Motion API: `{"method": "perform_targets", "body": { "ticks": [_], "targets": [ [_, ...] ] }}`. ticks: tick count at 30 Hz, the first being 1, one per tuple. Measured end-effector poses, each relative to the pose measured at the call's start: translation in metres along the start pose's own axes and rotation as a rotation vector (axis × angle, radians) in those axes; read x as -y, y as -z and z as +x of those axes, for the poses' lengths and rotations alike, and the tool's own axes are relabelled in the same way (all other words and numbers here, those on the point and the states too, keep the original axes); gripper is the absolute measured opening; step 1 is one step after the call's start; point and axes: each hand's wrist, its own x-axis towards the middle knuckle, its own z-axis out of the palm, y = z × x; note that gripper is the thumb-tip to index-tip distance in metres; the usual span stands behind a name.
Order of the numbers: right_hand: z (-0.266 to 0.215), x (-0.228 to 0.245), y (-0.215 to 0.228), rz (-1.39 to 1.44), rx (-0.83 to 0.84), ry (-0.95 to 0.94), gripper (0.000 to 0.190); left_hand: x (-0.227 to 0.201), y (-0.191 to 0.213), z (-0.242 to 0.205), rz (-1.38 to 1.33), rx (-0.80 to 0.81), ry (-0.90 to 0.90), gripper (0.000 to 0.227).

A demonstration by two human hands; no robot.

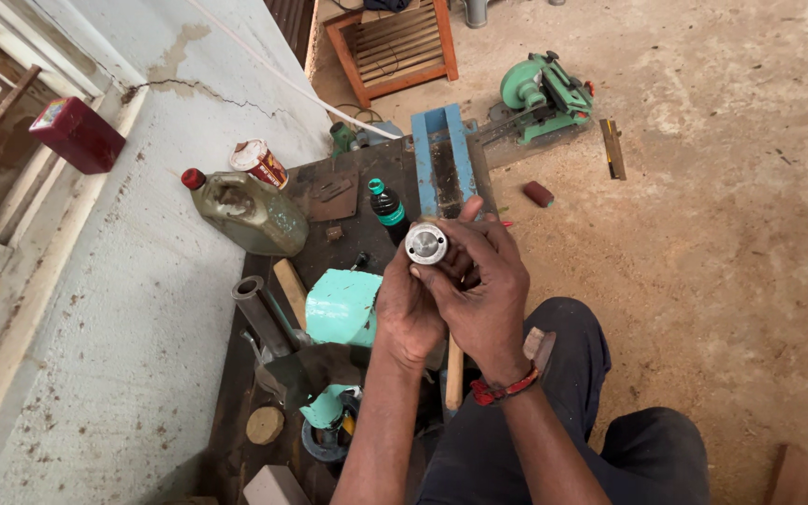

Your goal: The person cleans a metal object with a brush and then applies oil to it from a bottle.

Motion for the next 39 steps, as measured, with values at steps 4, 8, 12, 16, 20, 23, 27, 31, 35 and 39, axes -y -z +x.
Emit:
{"method": "perform_targets", "body": {
  "ticks": [4, 8, 12, 16, 20, 23, 27, 31, 35, 39],
  "targets": [
    [0.001, -0.001, 0.003, 0.006, 0.02, -0.032, 0.051, 0.001, -0.001, 0.001, 0.017, 0.009, 0.006, 0.052],
    [0.001, 0.0, 0.004, 0.022, -0.002, -0.032, 0.051, 0.0, -0.004, 0.002, 0.002, -0.001, 0.01, 0.051],
    [0.001, 0.0, 0.003, 0.047, 0.001, -0.048, 0.051, 0.001, -0.007, 0.001, -0.004, -0.03, 0.005, 0.054],
    [0.001, -0.002, 0.001, 0.051, 0.015, -0.048, 0.05, 0.001, -0.006, 0.001, 0.039, -0.114, -0.018, 0.051],
    [0.002, -0.001, 0.0, 0.009, 0.023, -0.039, 0.051, -0.002, -0.003, 0.0, 0.021, -0.071, -0.01, 0.05],
    [0.002, -0.002, -0.001, -0.01, 0.027, -0.033, 0.05, -0.002, -0.001, 0.001, 0.024, -0.073, -0.008, 0.051],
    [0.002, -0.003, -0.002, -0.012, 0.042, -0.041, 0.051, -0.003, 0.004, 0.002, -0.021, -0.022, 0.004, 0.052],
    [0.001, -0.003, -0.003, -0.012, 0.044, -0.042, 0.051, -0.002, 0.009, 0.003, -0.011, -0.014, 0.012, 0.053],
    [0.0, -0.003, -0.003, -0.038, 0.047, -0.05, 0.051, 0.0, 0.014, 0.004, 0.023, -0.027, -0.001, 0.051],
    [0.0, -0.003, -0.004, -0.002, 0.05, -0.028, 0.049, 0.0, 0.013, 0.002, 0.046, -0.089, 0.0, 0.05]
  ]
}}
